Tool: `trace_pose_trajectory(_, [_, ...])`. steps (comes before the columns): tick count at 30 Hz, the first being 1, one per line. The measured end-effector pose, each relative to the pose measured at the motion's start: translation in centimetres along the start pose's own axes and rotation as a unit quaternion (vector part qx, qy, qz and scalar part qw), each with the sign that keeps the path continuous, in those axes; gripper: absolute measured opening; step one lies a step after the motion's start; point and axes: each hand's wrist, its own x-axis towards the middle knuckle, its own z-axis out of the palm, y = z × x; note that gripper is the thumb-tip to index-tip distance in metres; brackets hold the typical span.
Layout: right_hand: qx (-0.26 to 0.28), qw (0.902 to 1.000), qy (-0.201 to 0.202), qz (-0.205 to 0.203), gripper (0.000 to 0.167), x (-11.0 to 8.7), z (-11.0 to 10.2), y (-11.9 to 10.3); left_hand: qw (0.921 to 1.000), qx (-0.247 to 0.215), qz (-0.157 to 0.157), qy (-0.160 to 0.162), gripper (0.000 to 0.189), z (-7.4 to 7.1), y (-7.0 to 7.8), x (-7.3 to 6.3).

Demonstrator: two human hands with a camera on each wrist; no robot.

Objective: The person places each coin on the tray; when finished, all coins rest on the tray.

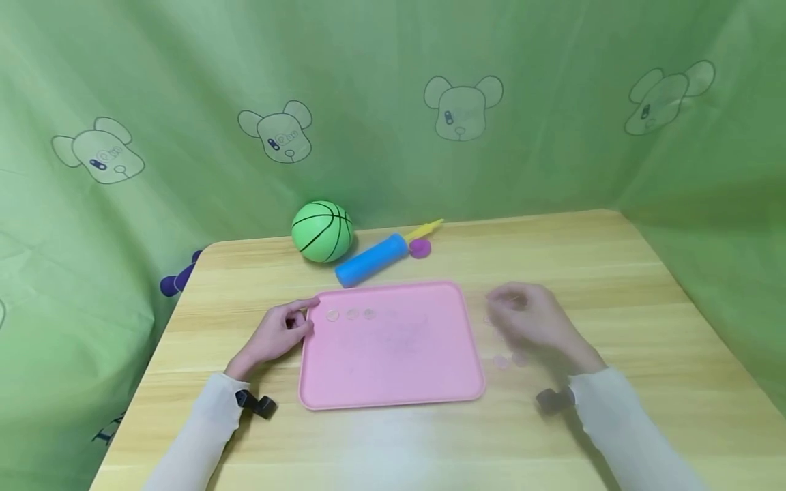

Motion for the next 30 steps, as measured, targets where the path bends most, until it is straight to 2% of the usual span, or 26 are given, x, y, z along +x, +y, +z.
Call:
trace_pose_trajectory(7, [-0.053, 0.9979, -0.006, -0.036, 0.027, -0.1, 0.5, 0.7, 1.0000, 0.001, 0.005, 0.004, 0.051, 0.0, -0.2, -0.1])
trace_pose_trajectory(20, [-0.122, 0.9922, -0.009, -0.024, 0.025, 0.4, 0.7, 0.9, 1.0000, 0.006, 0.007, 0.005, 0.050, 0.0, -0.1, 0.0])
trace_pose_trajectory(30, [-0.119, 0.9923, -0.034, -0.004, 0.026, 1.3, 1.0, 1.1, 1.0000, 0.000, 0.005, 0.004, 0.050, 0.0, 0.0, 0.0])
